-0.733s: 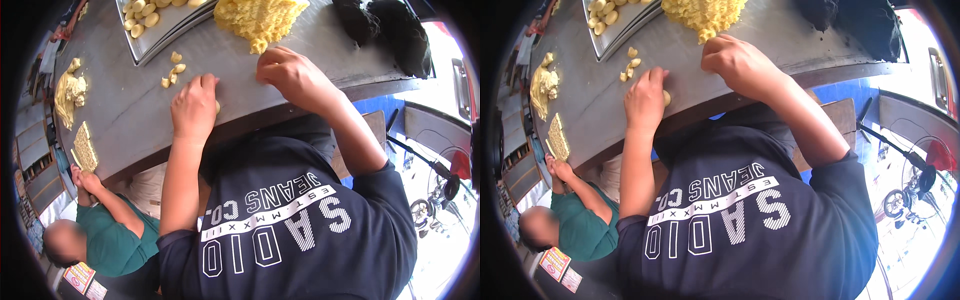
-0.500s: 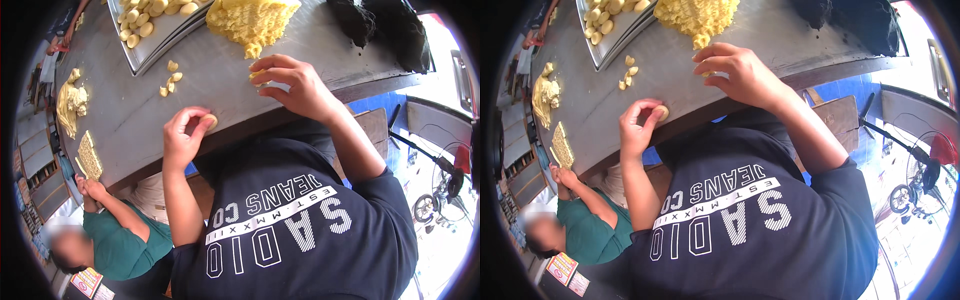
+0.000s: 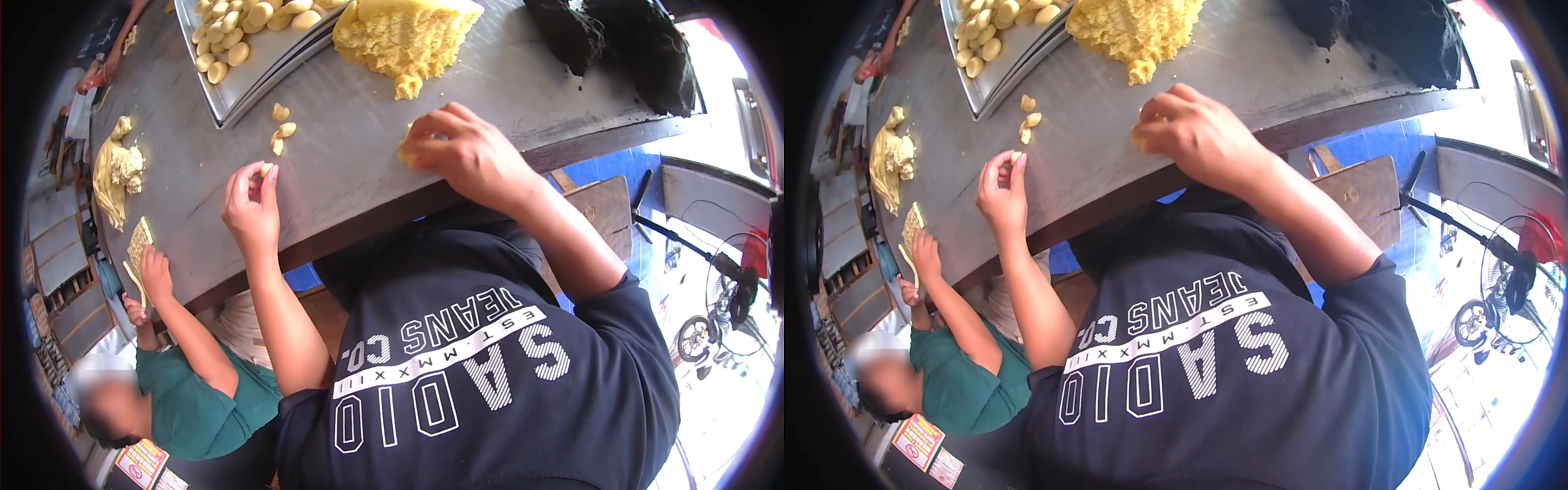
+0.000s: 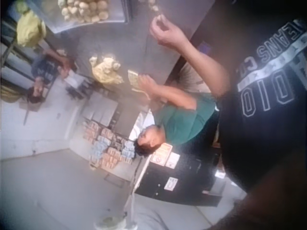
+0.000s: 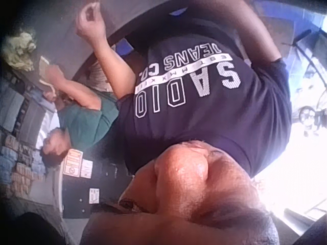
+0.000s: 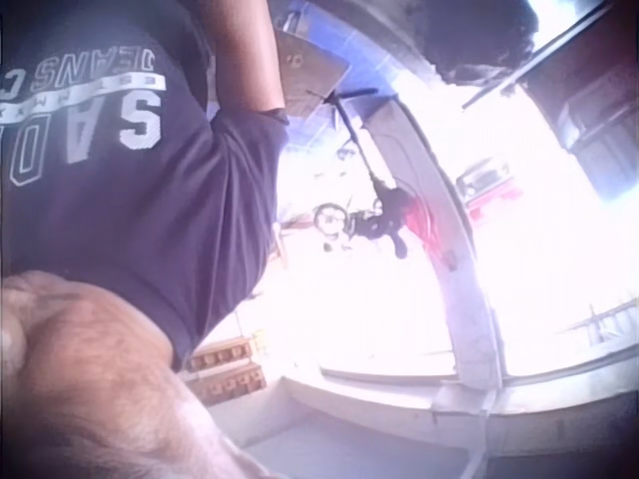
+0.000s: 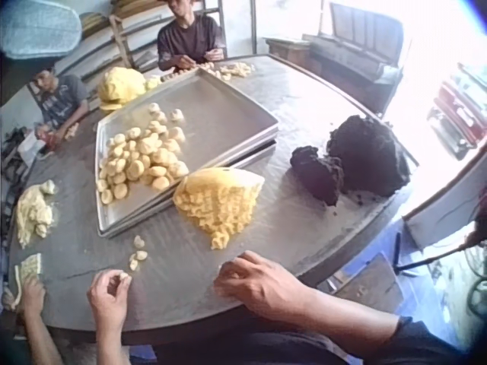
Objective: The person shapes pieces of yellow dough into small rounds, placing them onto a metal tray alongside several others.
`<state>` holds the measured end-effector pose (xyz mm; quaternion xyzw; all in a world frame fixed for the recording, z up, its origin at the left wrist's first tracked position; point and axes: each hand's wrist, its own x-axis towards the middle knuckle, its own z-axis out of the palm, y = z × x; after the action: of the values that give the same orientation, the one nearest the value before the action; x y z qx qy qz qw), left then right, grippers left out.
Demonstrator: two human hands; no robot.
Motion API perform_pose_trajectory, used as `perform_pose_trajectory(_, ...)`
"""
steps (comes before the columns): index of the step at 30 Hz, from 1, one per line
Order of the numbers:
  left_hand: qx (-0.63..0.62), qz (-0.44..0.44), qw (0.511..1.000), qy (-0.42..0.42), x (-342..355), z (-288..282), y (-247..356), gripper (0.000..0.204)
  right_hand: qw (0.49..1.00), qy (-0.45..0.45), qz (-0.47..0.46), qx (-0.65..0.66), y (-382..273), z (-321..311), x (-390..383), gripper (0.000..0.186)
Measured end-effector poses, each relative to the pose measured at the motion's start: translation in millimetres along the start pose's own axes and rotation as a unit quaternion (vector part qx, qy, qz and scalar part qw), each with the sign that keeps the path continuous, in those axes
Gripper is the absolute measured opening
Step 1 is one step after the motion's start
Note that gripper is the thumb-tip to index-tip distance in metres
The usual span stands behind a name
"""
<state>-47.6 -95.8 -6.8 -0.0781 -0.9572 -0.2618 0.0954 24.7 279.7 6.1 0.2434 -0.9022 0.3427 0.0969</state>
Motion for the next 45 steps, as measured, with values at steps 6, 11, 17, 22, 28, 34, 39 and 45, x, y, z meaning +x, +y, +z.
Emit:
perform_pose_trajectory(6,-0.357,-0.075,0.93,-0.031,-46.7,15.1,36.4,0.029,0.984,0.049,0.033,-0.169,13.3,16.2,42.8,0.015)
perform_pose_trajectory(11,-0.009,0.181,0.983,0.036,-42.5,9.2,67.5,0.021,0.973,-0.013,0.063,-0.223,3.2,13.7,74.1,0.007)
perform_pose_trajectory(17,-0.027,0.192,0.98,-0.046,-55.3,10.9,32.9,0.038,0.983,-0.002,-0.044,-0.176,3.0,5.0,56.5,0.009)
perform_pose_trajectory(22,0.122,0.218,0.961,-0.119,-36.6,-8.1,57.9,0.033,0.993,0.041,0.042,-0.103,11.5,-18.4,9.4,0.012)
perform_pose_trajectory(28,0.048,0.346,0.926,0.144,51.1,56.4,102.4,0.024,0.99,0.059,0.041,-0.124,-5.1,-1.0,15.8,0.018)
perform_pose_trajectory(34,0.064,0.438,0.882,0.16,52.2,88.4,114.9,0.031,0.982,0.038,0.097,-0.158,9.0,0.0,15.6,0.024)
perform_pose_trajectory(39,0.047,0.518,0.829,0.206,36.2,81.6,116.5,0.031,0.987,0.014,-0.011,-0.162,17.7,2.5,21.3,0.022)
perform_pose_trajectory(45,-0.221,0.053,0.972,0.067,37.2,45.2,93.9,0.028,0.983,0.02,0.004,-0.18,17.5,-5.2,37.7,0.015)
